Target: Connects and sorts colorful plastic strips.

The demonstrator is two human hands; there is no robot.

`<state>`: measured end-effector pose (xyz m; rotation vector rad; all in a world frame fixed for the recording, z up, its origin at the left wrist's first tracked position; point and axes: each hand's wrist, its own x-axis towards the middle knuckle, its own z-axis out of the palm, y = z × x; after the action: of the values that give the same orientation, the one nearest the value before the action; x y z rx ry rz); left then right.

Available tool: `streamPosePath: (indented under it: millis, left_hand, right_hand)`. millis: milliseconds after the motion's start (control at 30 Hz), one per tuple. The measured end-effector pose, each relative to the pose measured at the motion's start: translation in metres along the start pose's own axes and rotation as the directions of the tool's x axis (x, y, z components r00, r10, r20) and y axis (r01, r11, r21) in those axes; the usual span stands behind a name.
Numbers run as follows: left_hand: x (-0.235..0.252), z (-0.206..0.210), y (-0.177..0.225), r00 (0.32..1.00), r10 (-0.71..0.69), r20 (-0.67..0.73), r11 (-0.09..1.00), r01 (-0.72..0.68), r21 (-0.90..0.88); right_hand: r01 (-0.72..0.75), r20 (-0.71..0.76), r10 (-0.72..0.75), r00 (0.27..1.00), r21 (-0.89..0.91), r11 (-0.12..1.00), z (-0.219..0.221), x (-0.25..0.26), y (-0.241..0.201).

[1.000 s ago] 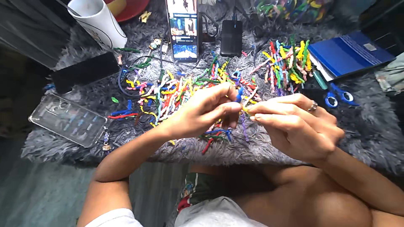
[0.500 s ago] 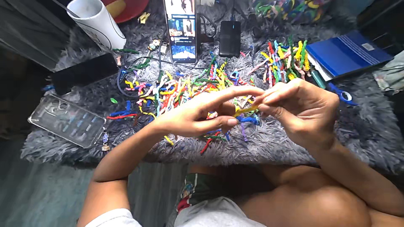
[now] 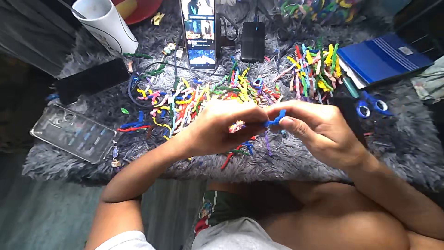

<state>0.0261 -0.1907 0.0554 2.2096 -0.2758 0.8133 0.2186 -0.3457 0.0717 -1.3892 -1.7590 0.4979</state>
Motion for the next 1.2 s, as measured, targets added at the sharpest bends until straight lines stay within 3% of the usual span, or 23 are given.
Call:
streamPosePath:
  millis: [133,333,500,700,833,933,1000,1033,1100,1133,1200]
  left_hand:
    - [-0.005,0.003,-0.004,0.969,0.239,0.070,0.870,-0.245,0.428]
    - [-0.013,0.005,-0.002,0.900,0.417,0.127,0.555,-0.362,0.749]
    - [-0.011,0.007,-0.002,0.865,0.457,0.209,0.454,-0.428,0.781]
    - [-0.009,0.008,-0.005,0.851,0.438,0.288,0.504,-0.498,0.706]
    - [-0.010,0.008,-0.002,0.866,0.423,0.265,0.563,-0.481,0.672]
    - [-0.009,0.013,-0.001,0.937,0.327,0.122,0.829,-0.346,0.440]
    - [-0.010,0.018,0.002,0.985,0.169,0.033,0.977,-0.172,0.125]
    - [-0.010,0.018,0.005,0.998,0.055,0.039,0.998,-0.053,-0.045]
    - [-0.008,0.019,0.008,0.980,-0.148,0.135,0.887,0.192,-0.420]
    - [-0.008,0.019,0.008,0.955,-0.209,0.209,0.760,0.293,-0.581]
    - [-0.008,0.019,0.006,0.909,-0.238,0.342,0.531,0.417,-0.738]
  right_hand:
    - [-0.016,0.077,0.000,0.997,0.214,0.977,0.007,-0.002,0.006]
    - [-0.118,0.154,0.057,0.986,0.425,0.898,0.007,-0.002,0.008]
    - [-0.119,0.237,0.026,0.971,0.388,0.914,0.004,-0.004,0.007]
    - [-0.222,0.337,0.096,0.937,0.359,0.907,0.003,-0.006,0.010]
    - [-0.001,0.187,-0.033,0.982,0.178,0.984,0.005,-0.007,0.009]
    - [0.322,0.093,-0.313,0.945,-0.119,0.939,0.001,-0.008,0.006]
    - [0.483,0.082,-0.491,0.867,-0.378,0.790,-0.003,-0.010,0.001]
    - [0.516,0.096,-0.549,0.830,-0.504,0.692,-0.006,-0.012,-0.004]
    - [0.521,0.145,-0.597,0.789,-0.673,0.525,-0.010,-0.017,-0.012]
    - [0.513,0.171,-0.598,0.783,-0.722,0.465,-0.012,-0.020,-0.014]
    - [0.495,0.211,-0.593,0.777,-0.787,0.369,-0.013,-0.026,-0.017]
